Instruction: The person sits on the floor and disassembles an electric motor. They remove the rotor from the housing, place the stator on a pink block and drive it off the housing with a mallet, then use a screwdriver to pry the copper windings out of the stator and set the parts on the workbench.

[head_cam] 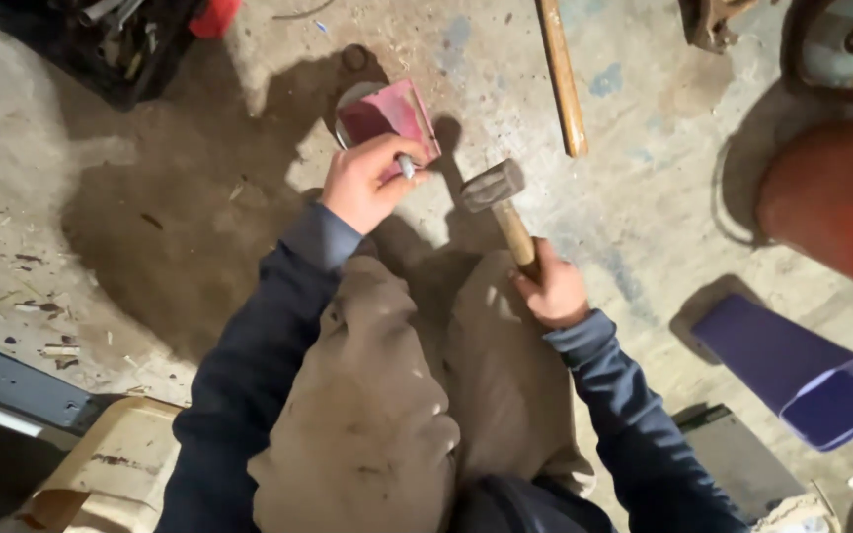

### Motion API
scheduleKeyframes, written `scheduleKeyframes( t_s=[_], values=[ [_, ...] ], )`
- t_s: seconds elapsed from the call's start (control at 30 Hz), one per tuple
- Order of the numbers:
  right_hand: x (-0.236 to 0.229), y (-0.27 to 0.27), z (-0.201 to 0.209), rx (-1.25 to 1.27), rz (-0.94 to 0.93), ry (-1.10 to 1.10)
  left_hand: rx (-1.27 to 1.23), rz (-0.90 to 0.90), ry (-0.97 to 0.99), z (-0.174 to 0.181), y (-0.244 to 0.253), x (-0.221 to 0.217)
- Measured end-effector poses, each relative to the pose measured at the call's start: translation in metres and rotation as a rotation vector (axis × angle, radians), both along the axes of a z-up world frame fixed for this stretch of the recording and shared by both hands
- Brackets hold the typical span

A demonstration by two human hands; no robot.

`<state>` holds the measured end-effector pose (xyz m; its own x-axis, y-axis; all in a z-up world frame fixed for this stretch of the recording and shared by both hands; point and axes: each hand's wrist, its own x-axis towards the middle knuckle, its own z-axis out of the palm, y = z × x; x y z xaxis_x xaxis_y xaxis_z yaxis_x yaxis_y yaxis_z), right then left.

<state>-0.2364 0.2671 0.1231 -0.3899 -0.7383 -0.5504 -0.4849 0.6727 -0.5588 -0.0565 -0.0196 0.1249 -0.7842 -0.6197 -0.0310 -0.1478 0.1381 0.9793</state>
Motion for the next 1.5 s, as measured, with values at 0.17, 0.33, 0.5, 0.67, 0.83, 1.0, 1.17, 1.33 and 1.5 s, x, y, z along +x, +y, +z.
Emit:
scheduleKeyframes(
  t_s=[0.17,0.33,0.5,0.67,0.83,1.0,1.17,1.33,1.5],
  values=[
    [0.011,-0.002,0.056,-0.239,-0.126,0.173,-0.165,-0.071,0.0,0.002,0.008,0.001],
    [0.019,-0.012,0.062,-0.317,-0.156,-0.045,-0.199,-0.065,-0.023,0.0,0.015,0.0],
    [0.034,-0.048,0.084,-0.14,-0.196,-0.22,-0.268,0.005,-0.021,-0.018,0.02,0.002],
    [0.035,-0.078,0.102,-0.19,-0.108,-0.221,-0.258,0.039,-0.053,-0.016,0.022,0.001],
    [0.028,-0.075,0.111,-0.142,-0.135,-0.268,-0.285,0.072,-0.048,-0.021,0.028,0.009],
    [-0.003,-0.076,0.185,-0.478,-0.032,-0.186,-0.23,0.07,-0.016,-0.026,0.029,0.009],
    [-0.011,-0.039,0.171,-0.788,-0.299,-0.54,-0.287,0.137,0.02,-0.038,0.034,0.003],
    [0.014,-0.054,0.092,-0.228,0.166,0.048,-0.325,0.152,-0.002,-0.064,0.043,-0.004],
    [0.018,-0.005,0.11,-0.341,-0.217,-0.393,-0.356,0.135,0.03,-0.061,0.043,-0.002]
  ],
)
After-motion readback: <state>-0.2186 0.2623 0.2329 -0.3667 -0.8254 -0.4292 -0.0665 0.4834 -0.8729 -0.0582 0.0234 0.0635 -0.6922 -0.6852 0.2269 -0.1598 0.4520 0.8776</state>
